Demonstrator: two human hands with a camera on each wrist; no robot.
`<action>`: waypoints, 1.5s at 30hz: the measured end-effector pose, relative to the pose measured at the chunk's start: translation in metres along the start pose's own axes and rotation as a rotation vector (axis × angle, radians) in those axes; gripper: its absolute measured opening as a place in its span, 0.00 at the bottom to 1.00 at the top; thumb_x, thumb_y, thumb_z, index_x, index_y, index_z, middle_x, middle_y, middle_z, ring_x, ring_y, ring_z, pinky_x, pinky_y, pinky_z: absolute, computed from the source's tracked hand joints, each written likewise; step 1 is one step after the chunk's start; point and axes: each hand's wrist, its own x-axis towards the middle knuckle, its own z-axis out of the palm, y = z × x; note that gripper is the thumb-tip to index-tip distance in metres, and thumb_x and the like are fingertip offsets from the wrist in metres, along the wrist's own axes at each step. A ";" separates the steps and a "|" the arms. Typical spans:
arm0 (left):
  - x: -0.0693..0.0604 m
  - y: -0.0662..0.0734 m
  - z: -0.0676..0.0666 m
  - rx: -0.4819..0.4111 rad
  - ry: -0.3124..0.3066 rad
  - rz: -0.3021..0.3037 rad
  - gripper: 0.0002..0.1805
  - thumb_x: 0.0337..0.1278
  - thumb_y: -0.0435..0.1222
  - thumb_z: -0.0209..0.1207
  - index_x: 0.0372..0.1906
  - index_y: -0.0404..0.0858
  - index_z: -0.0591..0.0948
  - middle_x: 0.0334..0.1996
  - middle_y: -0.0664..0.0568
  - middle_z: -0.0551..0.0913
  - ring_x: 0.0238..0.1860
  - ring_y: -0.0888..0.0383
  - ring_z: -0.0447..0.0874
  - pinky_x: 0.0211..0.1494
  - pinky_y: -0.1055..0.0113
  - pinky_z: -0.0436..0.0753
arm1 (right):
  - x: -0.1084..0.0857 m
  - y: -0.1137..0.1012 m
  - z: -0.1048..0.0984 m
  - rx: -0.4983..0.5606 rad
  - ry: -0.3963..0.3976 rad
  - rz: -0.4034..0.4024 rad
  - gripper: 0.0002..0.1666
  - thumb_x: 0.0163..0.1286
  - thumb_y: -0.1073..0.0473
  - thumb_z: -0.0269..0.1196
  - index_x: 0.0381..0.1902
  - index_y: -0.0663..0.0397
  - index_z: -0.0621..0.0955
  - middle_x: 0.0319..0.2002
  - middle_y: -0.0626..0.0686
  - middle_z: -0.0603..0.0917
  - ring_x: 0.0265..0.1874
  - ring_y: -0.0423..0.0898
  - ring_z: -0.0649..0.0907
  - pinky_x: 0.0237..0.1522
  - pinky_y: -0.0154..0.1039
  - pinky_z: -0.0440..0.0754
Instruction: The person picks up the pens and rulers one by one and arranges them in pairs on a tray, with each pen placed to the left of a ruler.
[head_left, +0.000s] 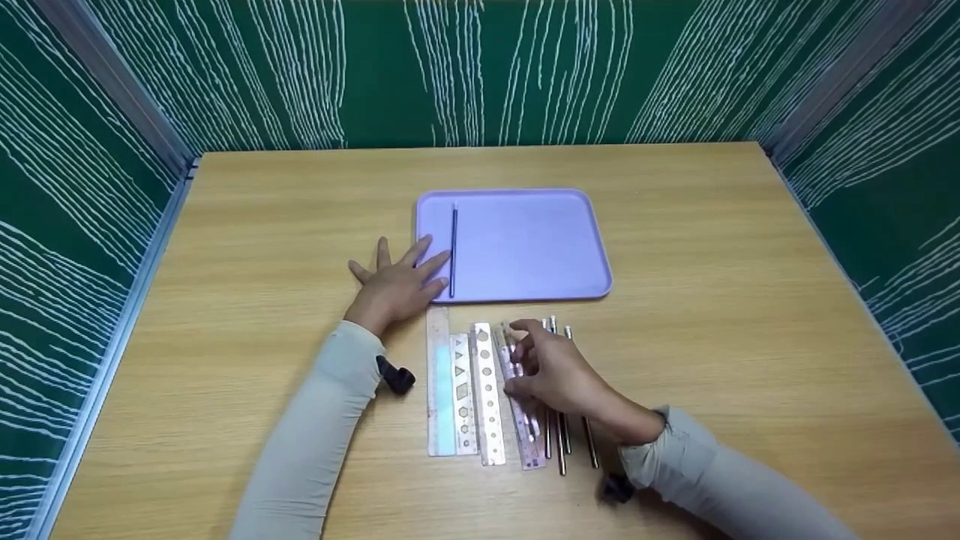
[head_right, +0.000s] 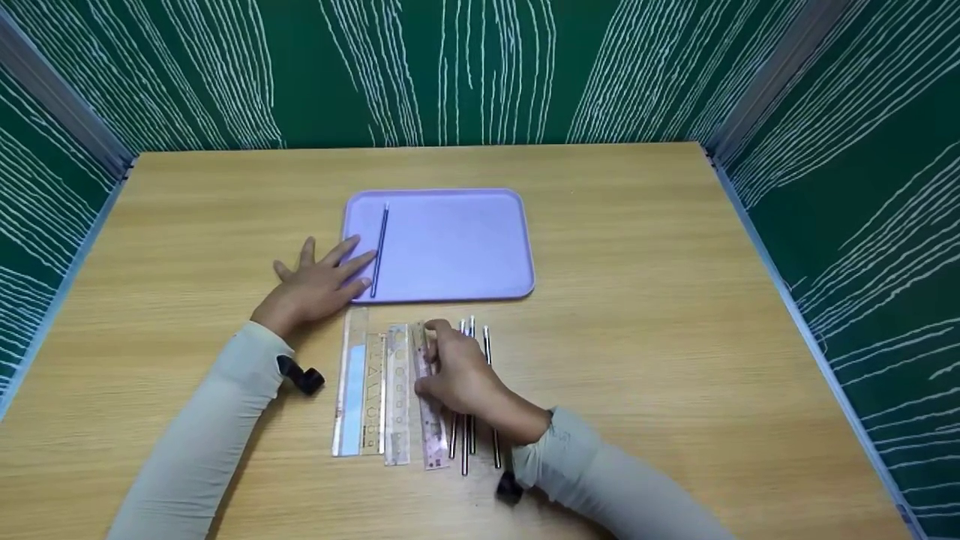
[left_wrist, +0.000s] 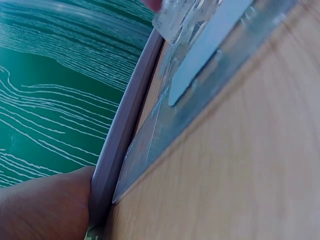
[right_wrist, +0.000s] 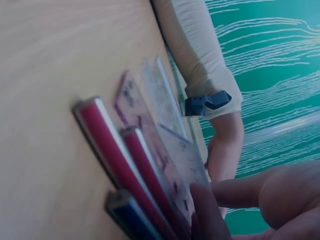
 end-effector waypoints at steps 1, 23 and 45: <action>0.000 0.000 0.000 -0.001 0.001 -0.001 0.32 0.73 0.67 0.36 0.79 0.76 0.49 0.84 0.68 0.35 0.78 0.25 0.22 0.59 0.11 0.28 | 0.000 0.000 -0.001 0.032 -0.008 0.009 0.53 0.51 0.73 0.77 0.73 0.61 0.65 0.43 0.55 0.82 0.31 0.45 0.84 0.28 0.40 0.89; -0.001 0.000 -0.001 -0.010 -0.001 0.006 0.31 0.74 0.66 0.36 0.79 0.76 0.49 0.84 0.68 0.36 0.79 0.25 0.22 0.60 0.11 0.29 | 0.015 0.001 -0.017 0.430 -0.139 0.159 0.33 0.69 0.71 0.63 0.68 0.56 0.64 0.47 0.60 0.78 0.29 0.51 0.87 0.27 0.47 0.89; 0.000 0.000 0.000 -0.019 -0.008 -0.003 0.32 0.74 0.66 0.37 0.78 0.77 0.49 0.84 0.68 0.35 0.78 0.25 0.21 0.59 0.11 0.27 | 0.037 -0.003 -0.027 0.621 -0.226 0.227 0.43 0.63 0.76 0.62 0.72 0.53 0.62 0.56 0.59 0.74 0.41 0.53 0.85 0.36 0.50 0.90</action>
